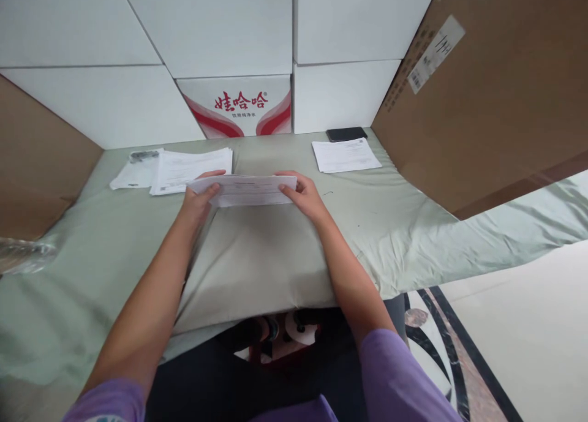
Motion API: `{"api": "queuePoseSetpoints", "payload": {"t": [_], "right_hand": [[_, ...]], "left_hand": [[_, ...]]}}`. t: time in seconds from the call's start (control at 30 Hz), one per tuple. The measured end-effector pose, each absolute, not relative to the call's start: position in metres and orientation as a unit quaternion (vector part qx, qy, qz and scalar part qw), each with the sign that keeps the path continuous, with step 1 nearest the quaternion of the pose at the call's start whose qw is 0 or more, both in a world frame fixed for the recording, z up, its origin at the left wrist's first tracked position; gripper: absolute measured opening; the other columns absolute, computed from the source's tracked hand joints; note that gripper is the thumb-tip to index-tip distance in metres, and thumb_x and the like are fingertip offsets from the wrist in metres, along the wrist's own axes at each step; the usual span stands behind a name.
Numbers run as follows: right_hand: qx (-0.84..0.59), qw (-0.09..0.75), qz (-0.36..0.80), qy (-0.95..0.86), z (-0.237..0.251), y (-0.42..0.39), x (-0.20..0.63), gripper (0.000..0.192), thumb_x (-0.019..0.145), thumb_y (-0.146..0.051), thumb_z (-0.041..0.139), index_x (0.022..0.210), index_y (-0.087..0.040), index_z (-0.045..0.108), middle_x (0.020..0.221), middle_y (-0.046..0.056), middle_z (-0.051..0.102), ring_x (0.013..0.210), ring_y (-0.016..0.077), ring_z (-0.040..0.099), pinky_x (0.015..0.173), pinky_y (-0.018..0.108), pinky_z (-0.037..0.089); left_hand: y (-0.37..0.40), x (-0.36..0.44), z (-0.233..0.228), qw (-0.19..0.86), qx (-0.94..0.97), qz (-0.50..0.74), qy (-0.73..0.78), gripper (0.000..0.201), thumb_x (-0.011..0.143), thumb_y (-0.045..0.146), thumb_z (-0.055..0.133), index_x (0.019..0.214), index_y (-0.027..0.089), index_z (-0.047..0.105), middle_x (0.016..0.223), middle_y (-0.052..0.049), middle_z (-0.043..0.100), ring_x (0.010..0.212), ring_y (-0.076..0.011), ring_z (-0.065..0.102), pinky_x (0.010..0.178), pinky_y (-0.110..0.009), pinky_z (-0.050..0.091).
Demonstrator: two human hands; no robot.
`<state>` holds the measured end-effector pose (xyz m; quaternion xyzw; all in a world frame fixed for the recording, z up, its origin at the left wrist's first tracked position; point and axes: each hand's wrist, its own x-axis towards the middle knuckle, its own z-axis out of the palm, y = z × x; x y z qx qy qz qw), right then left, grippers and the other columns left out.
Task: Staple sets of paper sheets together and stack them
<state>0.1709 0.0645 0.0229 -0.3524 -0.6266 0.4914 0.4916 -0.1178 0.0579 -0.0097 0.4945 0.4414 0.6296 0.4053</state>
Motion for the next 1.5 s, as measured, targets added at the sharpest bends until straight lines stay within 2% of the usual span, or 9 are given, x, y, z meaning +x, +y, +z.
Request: {"api": "queuePoseSetpoints", "payload": {"t": [0.13,0.37,0.83,0.93,1.03,1.17,1.3,1.43,1.5], "right_hand": [[-0.37,0.462,0.492,-0.638,0.003,0.071,0.163,0.045,0.082,-0.06,0.069,0.098,-0.018,0.073,0.098,0.009,0.073,0.1,0.0265,0.066,0.089,0.042,0.053],[-0.368,0.5,0.462,-0.633,-0.017,0.081,0.159,0.058,0.082,-0.069,0.064,0.105,-0.017,0.073,0.106,0.011,0.075,0.101,0.0273,0.068,0.093,0.043,0.054],[-0.391,0.509,0.447,-0.623,-0.026,0.089,0.157,0.056,0.083,-0.068,0.062,0.108,-0.018,0.069,0.112,0.012,0.073,0.11,0.0281,0.066,0.098,0.044,0.052],[-0.384,0.506,0.5,-0.589,-0.023,0.087,0.157,0.051,0.083,-0.063,0.066,0.111,-0.02,0.065,0.109,0.01,0.073,0.102,0.0251,0.069,0.084,0.037,0.058],[-0.368,0.446,0.6,-0.553,-0.018,0.084,0.157,0.047,0.082,-0.058,0.069,0.11,-0.021,0.061,0.093,0.007,0.074,0.072,0.0198,0.072,0.054,0.027,0.054],[-0.367,0.474,0.602,-0.529,-0.016,0.085,0.161,0.035,0.083,-0.053,0.067,0.09,-0.021,0.056,0.07,0.001,0.07,0.043,0.0116,0.058,0.039,0.022,0.041],[-0.392,0.467,0.582,-0.538,-0.017,0.091,0.166,0.028,0.085,-0.043,0.063,0.073,-0.022,0.048,0.052,-0.001,0.063,0.035,0.0099,0.049,0.035,0.021,0.034],[-0.422,0.447,0.559,-0.557,-0.015,0.091,0.166,0.023,0.086,-0.031,0.058,0.067,-0.022,0.047,0.047,-0.001,0.06,0.035,0.0098,0.048,0.035,0.021,0.033],[-0.427,0.446,0.547,-0.565,-0.013,0.088,0.165,0.022,0.085,-0.028,0.056,0.067,-0.022,0.048,0.046,-0.003,0.058,0.034,0.0093,0.046,0.036,0.021,0.032]], "left_hand": [[0.065,-0.113,-0.029,0.41,0.461,0.632,0.469,0.055,0.062,0.052,0.088,0.1,0.015,0.075,0.103,-0.011,0.077,0.102,-0.026,0.071,0.095,-0.038,0.056],[0.066,-0.103,-0.038,0.416,0.497,0.6,0.47,0.065,0.072,0.061,0.078,0.116,0.013,0.071,0.122,-0.016,0.073,0.116,-0.03,0.068,0.106,-0.045,0.051],[0.062,-0.099,-0.036,0.302,0.575,0.53,0.546,0.061,0.088,0.065,0.056,0.115,0.012,0.069,0.105,-0.013,0.075,0.106,-0.0287,0.069,0.103,-0.045,0.051],[0.059,-0.099,-0.032,0.235,0.573,0.522,0.586,0.055,0.09,0.062,0.055,0.111,0.013,0.068,0.098,-0.011,0.074,0.105,-0.0281,0.069,0.102,-0.043,0.051],[0.059,-0.097,-0.03,0.218,0.513,0.581,0.593,0.054,0.089,0.061,0.057,0.114,0.014,0.068,0.109,-0.013,0.073,0.117,-0.0286,0.065,0.108,-0.042,0.048],[0.062,-0.096,-0.022,0.345,0.466,0.645,0.498,0.061,0.081,0.06,0.069,0.122,0.016,0.067,0.126,-0.015,0.07,0.127,-0.0298,0.061,0.11,-0.043,0.047],[0.059,-0.111,-0.005,0.45,0.431,0.638,0.454,0.059,0.085,0.058,0.064,0.128,0.018,0.066,0.121,-0.014,0.072,0.112,-0.0297,0.069,0.092,-0.041,0.059],[0.047,-0.147,0.013,0.556,0.451,0.455,0.529,0.058,0.078,0.033,0.074,0.133,0.017,0.064,0.103,-0.012,0.076,0.077,-0.0236,0.073,0.06,-0.032,0.06],[0.039,-0.163,0.02,0.618,0.464,0.362,0.521,0.059,0.077,0.033,0.074,0.132,0.015,0.064,0.096,-0.013,0.076,0.067,-0.0228,0.071,0.052,-0.031,0.058]]}}
